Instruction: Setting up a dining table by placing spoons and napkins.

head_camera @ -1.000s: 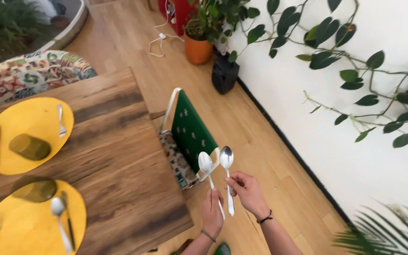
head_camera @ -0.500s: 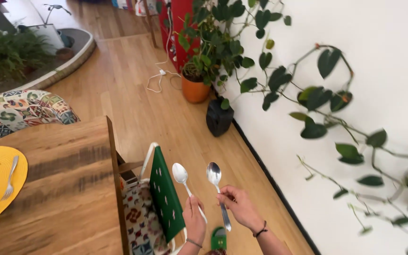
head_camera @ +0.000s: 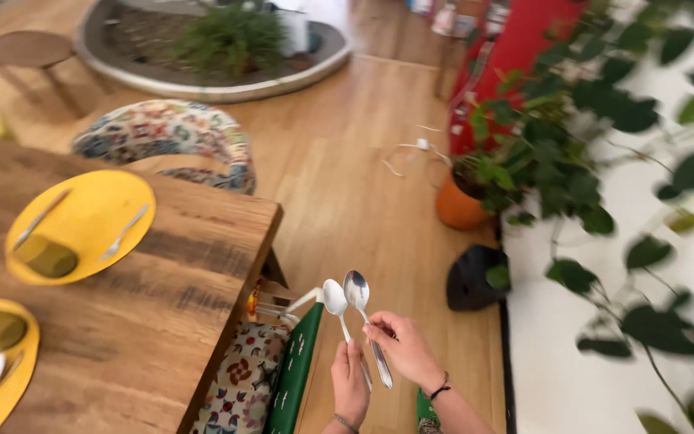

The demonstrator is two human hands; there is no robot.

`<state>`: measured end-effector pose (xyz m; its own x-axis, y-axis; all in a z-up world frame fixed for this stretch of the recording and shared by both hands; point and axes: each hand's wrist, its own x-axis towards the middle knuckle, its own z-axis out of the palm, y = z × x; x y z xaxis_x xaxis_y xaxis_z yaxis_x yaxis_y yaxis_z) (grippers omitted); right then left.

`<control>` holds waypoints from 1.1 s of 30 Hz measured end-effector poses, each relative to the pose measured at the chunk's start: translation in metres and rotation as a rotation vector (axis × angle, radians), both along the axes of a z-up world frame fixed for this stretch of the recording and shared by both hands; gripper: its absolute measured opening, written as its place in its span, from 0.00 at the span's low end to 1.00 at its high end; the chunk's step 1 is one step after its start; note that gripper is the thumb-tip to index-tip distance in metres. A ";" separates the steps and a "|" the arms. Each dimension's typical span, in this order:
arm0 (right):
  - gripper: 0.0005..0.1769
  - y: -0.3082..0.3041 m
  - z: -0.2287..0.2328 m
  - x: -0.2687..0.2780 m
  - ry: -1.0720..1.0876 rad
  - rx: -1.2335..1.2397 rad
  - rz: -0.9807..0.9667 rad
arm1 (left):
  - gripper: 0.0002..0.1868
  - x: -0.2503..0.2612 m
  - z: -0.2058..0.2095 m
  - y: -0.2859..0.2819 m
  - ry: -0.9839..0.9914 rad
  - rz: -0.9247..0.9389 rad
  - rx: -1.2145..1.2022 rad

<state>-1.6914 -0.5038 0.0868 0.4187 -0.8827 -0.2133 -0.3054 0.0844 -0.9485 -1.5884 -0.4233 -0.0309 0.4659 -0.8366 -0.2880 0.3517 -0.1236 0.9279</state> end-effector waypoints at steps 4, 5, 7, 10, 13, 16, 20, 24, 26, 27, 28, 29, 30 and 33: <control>0.12 -0.069 -0.011 0.000 -0.032 -0.024 0.209 | 0.19 -0.005 -0.017 -0.049 0.001 0.237 -0.031; 0.12 -0.083 -0.013 -0.004 -0.019 -0.027 0.249 | 0.19 -0.007 -0.015 -0.060 -0.086 0.305 -0.026; 0.12 -0.128 -0.011 0.003 -0.009 -0.054 0.346 | 0.19 -0.006 -0.009 -0.098 -0.176 0.430 -0.033; 0.11 -0.179 -0.017 0.004 0.030 -0.075 0.475 | 0.19 -0.023 -0.003 -0.133 -0.144 0.566 -0.010; 0.11 -0.220 -0.020 0.018 -0.032 -0.060 0.574 | 0.19 -0.025 0.018 -0.163 -0.052 0.637 -0.022; 0.12 -0.263 -0.019 0.050 -0.099 -0.049 0.673 | 0.19 -0.013 0.016 -0.195 -0.031 0.716 0.054; 0.12 -0.312 -0.022 0.097 -0.108 -0.021 0.778 | 0.21 0.018 0.003 -0.240 -0.272 0.886 0.078; 0.12 -0.367 -0.026 0.167 -0.097 -0.043 0.884 | 0.21 0.077 0.010 -0.296 -0.187 1.005 0.051; 0.12 -0.393 -0.029 0.203 -0.096 -0.024 0.944 | 0.21 0.113 0.013 -0.325 -0.235 1.066 0.049; 0.11 -0.405 -0.029 0.221 -0.094 -0.003 0.978 | 0.21 0.130 0.015 -0.339 -0.284 1.101 0.048; 0.11 -0.418 -0.032 0.241 -0.096 -0.005 1.011 | 0.21 0.147 0.020 -0.351 -0.286 1.134 0.050; 0.11 -0.431 -0.035 0.261 -0.096 0.020 1.033 | 0.20 0.164 0.026 -0.363 -0.290 1.153 0.049; 0.11 -0.441 -0.039 0.278 -0.094 0.051 1.058 | 0.20 0.176 0.030 -0.372 -0.293 1.173 0.055; 0.11 -0.466 -0.043 0.326 -0.107 0.062 1.131 | 0.21 0.210 0.044 -0.396 -0.213 1.210 0.049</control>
